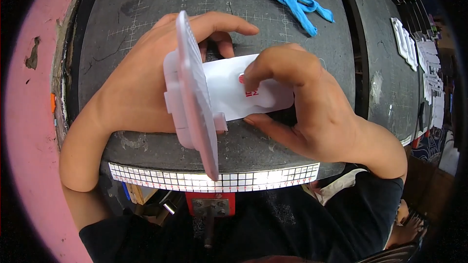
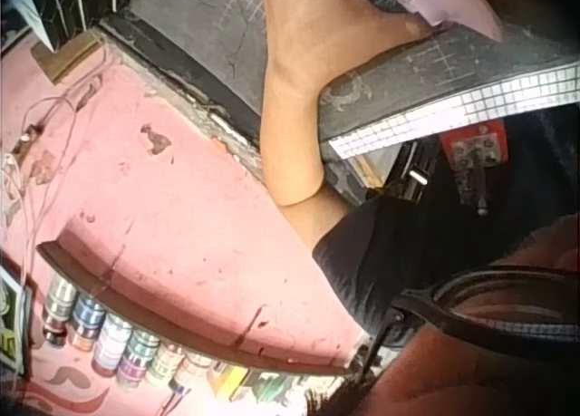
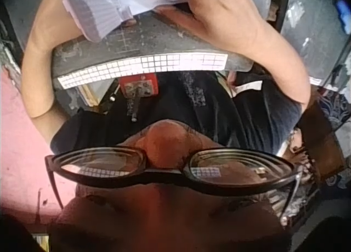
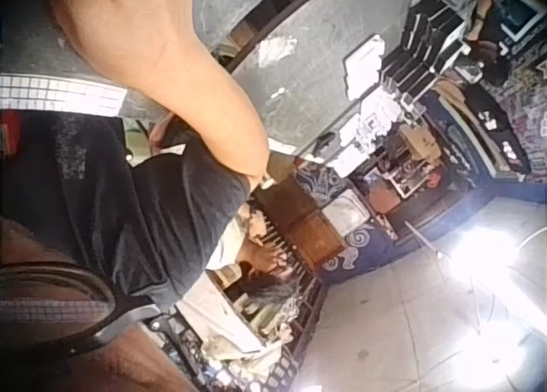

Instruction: Peeling small logo stickers and sticking them onto plastic phone stands.

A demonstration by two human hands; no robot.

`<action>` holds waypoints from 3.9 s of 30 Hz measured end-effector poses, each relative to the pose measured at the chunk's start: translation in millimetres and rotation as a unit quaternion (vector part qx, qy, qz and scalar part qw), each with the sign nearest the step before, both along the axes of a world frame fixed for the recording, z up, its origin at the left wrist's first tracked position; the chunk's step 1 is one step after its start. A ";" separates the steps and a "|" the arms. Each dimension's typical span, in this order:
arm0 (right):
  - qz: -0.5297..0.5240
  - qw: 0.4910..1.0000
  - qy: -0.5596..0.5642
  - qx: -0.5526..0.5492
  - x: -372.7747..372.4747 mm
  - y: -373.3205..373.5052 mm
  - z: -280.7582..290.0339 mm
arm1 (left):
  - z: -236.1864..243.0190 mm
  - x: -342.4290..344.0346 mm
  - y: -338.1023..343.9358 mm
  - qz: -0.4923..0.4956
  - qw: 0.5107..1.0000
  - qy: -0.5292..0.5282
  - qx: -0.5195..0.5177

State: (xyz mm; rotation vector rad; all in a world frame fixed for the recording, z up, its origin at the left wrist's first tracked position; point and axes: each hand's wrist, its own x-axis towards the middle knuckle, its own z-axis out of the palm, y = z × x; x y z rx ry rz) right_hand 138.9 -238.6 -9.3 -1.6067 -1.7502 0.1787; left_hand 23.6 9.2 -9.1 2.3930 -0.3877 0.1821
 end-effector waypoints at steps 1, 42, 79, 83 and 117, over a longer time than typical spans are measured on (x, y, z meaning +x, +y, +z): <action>-0.001 1.000 0.016 0.004 0.2 -0.7 -0.9 | -0.3 0.8 0.3 -0.003 1.000 -0.001 -0.003; -0.002 1.000 -0.016 0.000 5.0 -2.8 -2.1 | 1.3 -0.2 -1.7 0.008 1.000 -0.010 0.021; -0.024 0.998 -0.004 0.058 7.0 -3.3 -8.0 | -5.4 0.7 -2.3 0.020 1.000 0.013 -0.019; -0.014 0.999 -0.039 0.015 7.1 -5.6 -2.8 | -4.8 -1.5 -3.1 0.027 0.998 0.037 -0.044; -0.005 1.000 -0.014 0.009 8.7 -9.1 -6.8 | -11.2 0.7 0.6 -0.015 0.999 -0.039 -0.031</action>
